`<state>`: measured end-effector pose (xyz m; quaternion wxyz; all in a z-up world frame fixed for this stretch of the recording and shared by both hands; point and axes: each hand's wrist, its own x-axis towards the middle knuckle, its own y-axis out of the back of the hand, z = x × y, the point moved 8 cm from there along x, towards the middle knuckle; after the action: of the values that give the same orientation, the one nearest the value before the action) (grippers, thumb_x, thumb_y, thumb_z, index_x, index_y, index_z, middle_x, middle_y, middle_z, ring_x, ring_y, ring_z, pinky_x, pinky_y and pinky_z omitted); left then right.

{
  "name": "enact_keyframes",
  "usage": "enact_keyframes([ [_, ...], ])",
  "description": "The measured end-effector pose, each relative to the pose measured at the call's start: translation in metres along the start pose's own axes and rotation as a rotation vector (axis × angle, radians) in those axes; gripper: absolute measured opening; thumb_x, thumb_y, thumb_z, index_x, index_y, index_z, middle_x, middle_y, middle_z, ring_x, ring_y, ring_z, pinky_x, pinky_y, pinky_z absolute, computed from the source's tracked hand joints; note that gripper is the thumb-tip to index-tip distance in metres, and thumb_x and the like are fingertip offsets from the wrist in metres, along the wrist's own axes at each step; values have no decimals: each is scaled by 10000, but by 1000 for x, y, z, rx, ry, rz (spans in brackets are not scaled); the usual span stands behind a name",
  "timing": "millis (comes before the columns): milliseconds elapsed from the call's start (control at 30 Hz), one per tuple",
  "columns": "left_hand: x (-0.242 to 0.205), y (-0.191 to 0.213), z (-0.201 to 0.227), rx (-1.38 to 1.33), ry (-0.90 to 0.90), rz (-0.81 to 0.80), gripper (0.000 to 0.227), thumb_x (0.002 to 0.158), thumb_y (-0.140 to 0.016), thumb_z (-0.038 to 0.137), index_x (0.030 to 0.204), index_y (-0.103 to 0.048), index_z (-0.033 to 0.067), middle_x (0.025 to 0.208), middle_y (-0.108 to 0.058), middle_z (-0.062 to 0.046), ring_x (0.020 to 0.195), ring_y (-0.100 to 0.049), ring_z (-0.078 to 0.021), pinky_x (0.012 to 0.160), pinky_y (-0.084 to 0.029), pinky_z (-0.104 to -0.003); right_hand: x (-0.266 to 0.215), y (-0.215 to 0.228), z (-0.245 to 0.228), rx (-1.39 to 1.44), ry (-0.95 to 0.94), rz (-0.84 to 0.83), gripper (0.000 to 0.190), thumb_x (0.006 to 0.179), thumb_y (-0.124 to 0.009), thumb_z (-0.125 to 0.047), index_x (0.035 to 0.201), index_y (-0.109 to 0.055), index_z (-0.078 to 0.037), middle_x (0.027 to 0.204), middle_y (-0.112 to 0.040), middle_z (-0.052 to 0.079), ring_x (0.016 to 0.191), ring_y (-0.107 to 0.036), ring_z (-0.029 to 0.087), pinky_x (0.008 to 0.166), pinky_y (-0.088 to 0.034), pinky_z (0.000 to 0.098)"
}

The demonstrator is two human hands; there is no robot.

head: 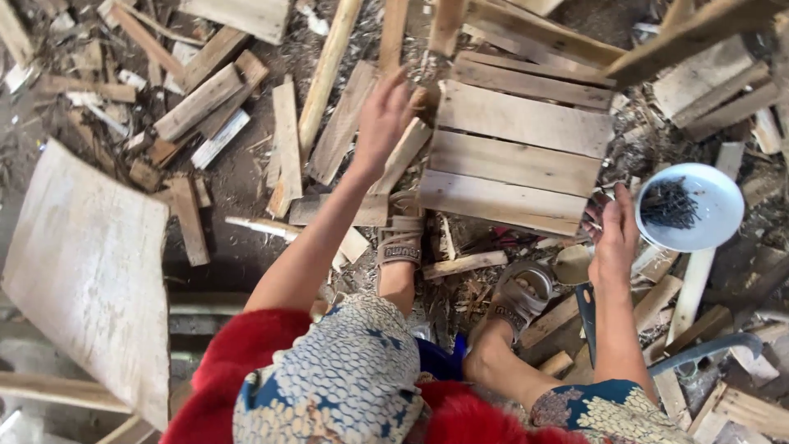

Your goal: Assembling a wooden furniture piece by sanding slats and nailing them onto a frame.

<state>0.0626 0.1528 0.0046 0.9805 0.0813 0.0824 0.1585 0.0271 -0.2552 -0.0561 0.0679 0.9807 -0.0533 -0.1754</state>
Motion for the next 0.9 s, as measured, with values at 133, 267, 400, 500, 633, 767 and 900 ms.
enact_keyframes([
  [133,-51,12,-20,278,280,-159,336,884,-387,119,1078,-594,-61,1033,-606,-298,1013,-585,-454,911,-441,-518,-1,-25,8,-34,17,-114,480,1056,-407,-378,1473,-235,-214,1532,-147,203,1387,-134,444,1067,-151,614],
  [267,-104,-29,-142,-787,786,-251,364,853,-591,367,1156,-635,168,1090,-613,-38,930,-614,-234,834,-545,-436,-8,-32,21,-81,-122,-57,699,1041,-494,-465,1495,-124,-84,1519,-60,245,1402,-77,395,1100,-68,571],
  [400,-107,-41,-151,-888,718,-267,391,931,-531,336,1237,-603,104,1222,-483,-107,1098,-498,-320,949,-486,-492,-13,-34,15,-99,-166,-17,723,1024,-511,-493,1489,-137,-85,1526,-62,229,1405,-54,391,1125,-36,554],
  [500,-107,-35,-136,-898,662,-258,346,926,-556,234,1228,-602,70,1185,-521,-124,1076,-539,-330,910,-516,-480,24,-3,67,-23,-102,-79,591,1062,-476,-473,1487,-166,-202,1503,-183,213,1352,-228,446,1033,-196,672],
  [633,-103,-37,-135,-926,608,-262,359,929,-554,203,1256,-573,57,1221,-521,-147,1095,-539,-345,921,-511,-484,48,10,75,-11,-66,-137,499,1068,-440,-493,1464,-231,-271,1453,-303,169,1273,-367,367,983,-300,634],
  [767,-94,-40,-132,-964,563,-290,352,927,-527,72,1276,-536,26,1224,-560,-146,1002,-607,-278,877,-569,-416,41,-17,28,19,-61,-211,482,1057,-458,-509,1443,-285,-279,1328,-408,180,1137,-475,356,882,-434,596],
  [900,-84,-44,-134,-961,528,-307,363,916,-496,0,1277,-531,21,1210,-591,-136,992,-634,-277,874,-568,-409,79,9,58,15,-92,-185,509,1060,-501,-511,1449,-268,-280,1326,-366,216,1137,-455,422,817,-378,710],
])
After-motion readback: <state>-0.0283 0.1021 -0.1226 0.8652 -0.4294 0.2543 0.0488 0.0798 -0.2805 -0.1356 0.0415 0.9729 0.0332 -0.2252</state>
